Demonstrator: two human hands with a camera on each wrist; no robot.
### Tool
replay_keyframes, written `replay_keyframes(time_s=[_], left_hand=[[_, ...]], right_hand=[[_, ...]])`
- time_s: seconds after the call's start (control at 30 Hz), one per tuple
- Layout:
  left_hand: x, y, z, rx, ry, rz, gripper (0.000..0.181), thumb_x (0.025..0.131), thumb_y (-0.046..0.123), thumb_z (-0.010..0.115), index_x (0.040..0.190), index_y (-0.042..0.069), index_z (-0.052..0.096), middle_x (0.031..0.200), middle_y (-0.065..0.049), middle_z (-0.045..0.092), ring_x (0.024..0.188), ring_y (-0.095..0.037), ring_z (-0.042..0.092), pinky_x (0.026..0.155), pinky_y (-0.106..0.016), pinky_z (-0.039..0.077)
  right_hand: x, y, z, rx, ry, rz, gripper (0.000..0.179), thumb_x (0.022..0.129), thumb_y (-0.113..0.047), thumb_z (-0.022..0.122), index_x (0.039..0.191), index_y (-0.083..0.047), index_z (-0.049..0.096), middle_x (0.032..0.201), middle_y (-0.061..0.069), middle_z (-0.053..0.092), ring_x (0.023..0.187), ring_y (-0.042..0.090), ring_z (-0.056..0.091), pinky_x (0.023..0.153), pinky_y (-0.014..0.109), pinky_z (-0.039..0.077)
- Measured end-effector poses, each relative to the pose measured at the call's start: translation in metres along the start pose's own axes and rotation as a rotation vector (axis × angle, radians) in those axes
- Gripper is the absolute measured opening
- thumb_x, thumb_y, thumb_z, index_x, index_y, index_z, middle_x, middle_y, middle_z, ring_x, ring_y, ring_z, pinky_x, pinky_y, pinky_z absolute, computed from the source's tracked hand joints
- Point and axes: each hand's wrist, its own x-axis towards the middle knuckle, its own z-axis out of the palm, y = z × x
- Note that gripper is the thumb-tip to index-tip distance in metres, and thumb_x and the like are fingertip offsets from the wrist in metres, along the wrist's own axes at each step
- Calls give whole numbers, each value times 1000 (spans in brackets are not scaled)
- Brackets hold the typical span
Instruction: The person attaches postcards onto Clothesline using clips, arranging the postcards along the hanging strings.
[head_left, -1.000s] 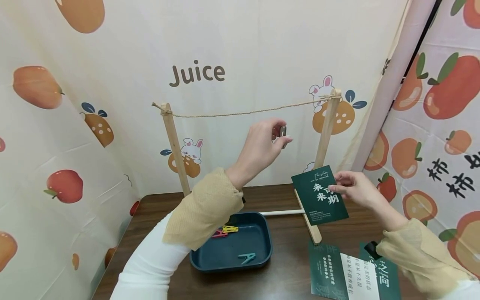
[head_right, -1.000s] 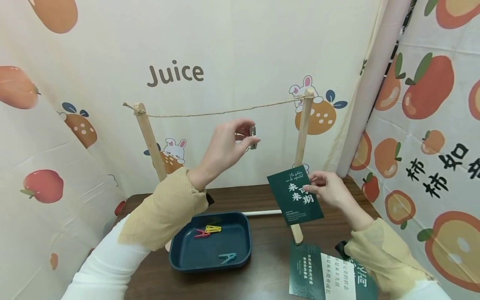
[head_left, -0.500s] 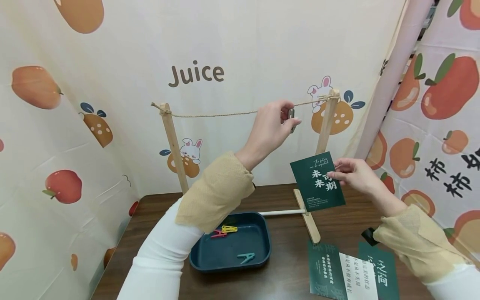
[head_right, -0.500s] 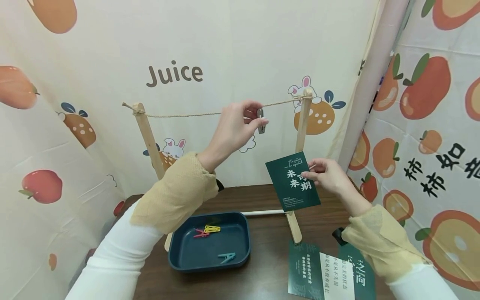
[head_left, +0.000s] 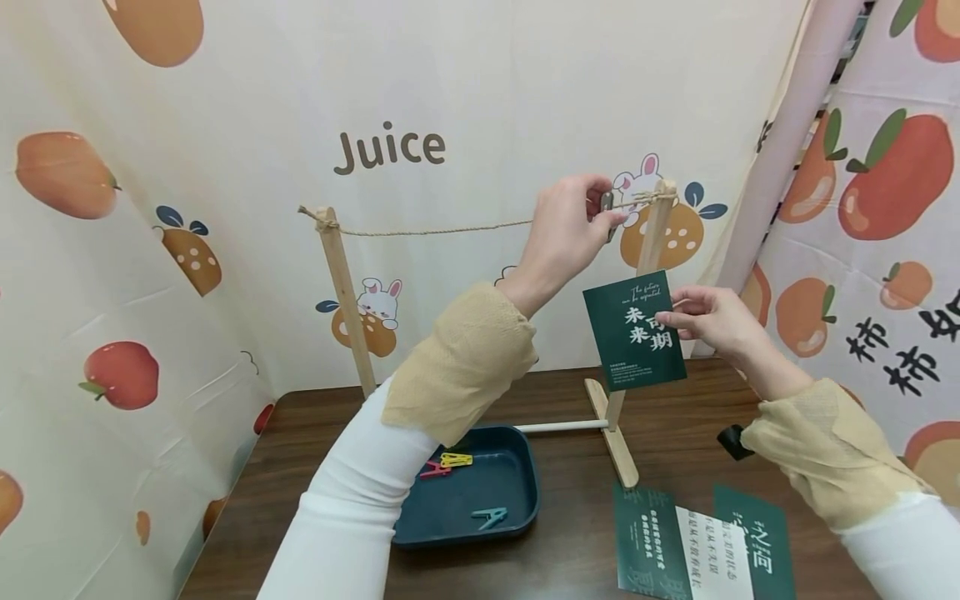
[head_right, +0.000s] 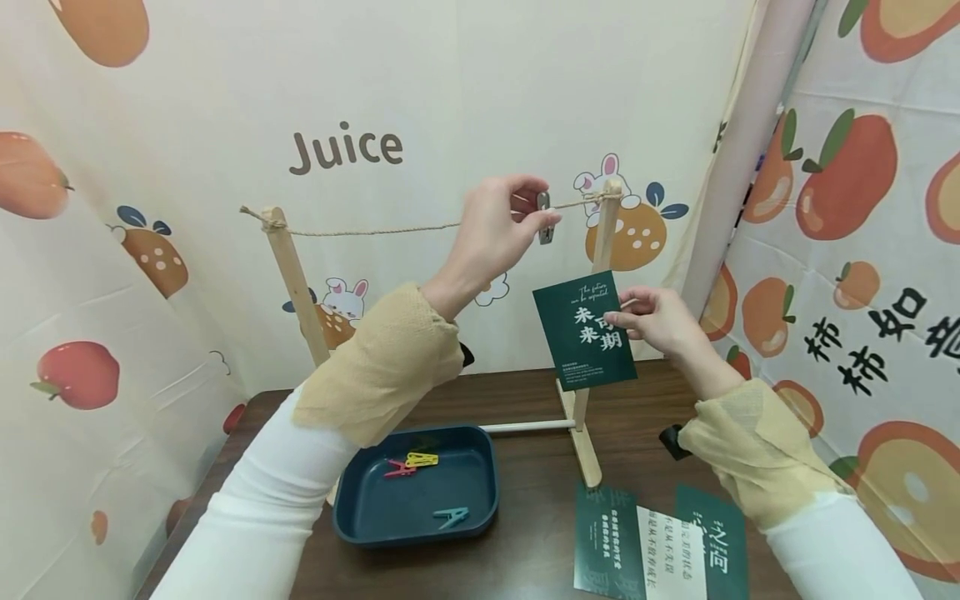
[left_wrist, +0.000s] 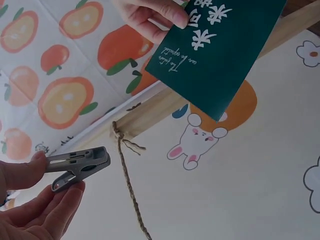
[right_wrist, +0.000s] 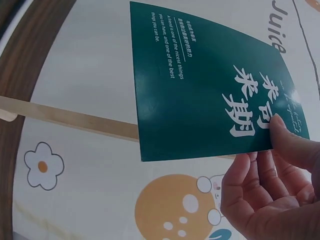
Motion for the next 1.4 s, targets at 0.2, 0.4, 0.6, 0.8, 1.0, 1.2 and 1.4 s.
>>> replay_keyframes(time_s=[0.2, 0.4, 0.6, 0.8, 1.0, 1.2, 1.4], left_hand=[[9, 4, 3, -30, 27, -11, 28, 81, 11, 64, 107, 1, 59, 88, -4, 59, 76, -10, 52, 60, -11, 42], [16, 3, 9, -56, 58, -22, 27, 81, 12, 64, 106, 3, 61, 88, -4, 60, 77, -9, 54, 62, -10, 42], [21, -2, 14, -92, 96, -15, 29, 82, 12, 63, 109, 4, 60, 91, -4, 61, 79, -10, 55, 67, -9, 41], [28, -5, 16, -135, 137, 6, 31, 82, 11, 63, 112, 4, 58, 94, -4, 62, 81, -9, 57, 69, -8, 41], [34, -6, 21, -150, 157, 23, 32, 83, 10, 62, 113, 4, 58, 95, -5, 62, 82, -9, 58, 69, -8, 42], [38, -11, 27, -158, 181, 26, 30, 83, 10, 62, 111, 3, 59, 96, -5, 62, 83, -9, 57, 70, -8, 41], [43, -16, 31, -181, 203, 13, 28, 83, 10, 61, 111, 3, 59, 96, -5, 62, 83, -9, 57, 71, -8, 41]], right_hand=[[7, -6, -5, 64, 10, 6, 32, 84, -22, 62, 101, 2, 49, 77, -13, 60, 71, 1, 55, 64, 20, 49], [15, -6, -11, 113, 58, 3, 17, 81, -22, 65, 91, -10, 57, 75, -14, 61, 70, 1, 56, 64, 20, 49], [22, -7, -12, 113, 86, 17, 26, 79, -29, 66, 94, -10, 56, 77, -14, 61, 72, 2, 56, 66, 19, 48], [28, -10, -14, 110, 98, 8, 26, 79, -33, 65, 95, -14, 58, 78, -18, 61, 74, 4, 57, 77, 27, 46], [32, -13, -16, 123, 116, -28, 17, 78, -30, 66, 89, -17, 60, 76, -17, 62, 72, 3, 57, 79, 29, 45], [37, -17, -17, 212, 140, -34, 9, 78, -22, 68, 82, -18, 62, 72, -15, 62, 69, 2, 57, 64, 16, 47], [41, -19, -19, 221, 136, -12, 7, 78, -22, 68, 84, -22, 64, 73, -17, 63, 70, 1, 58, 64, 14, 46]])
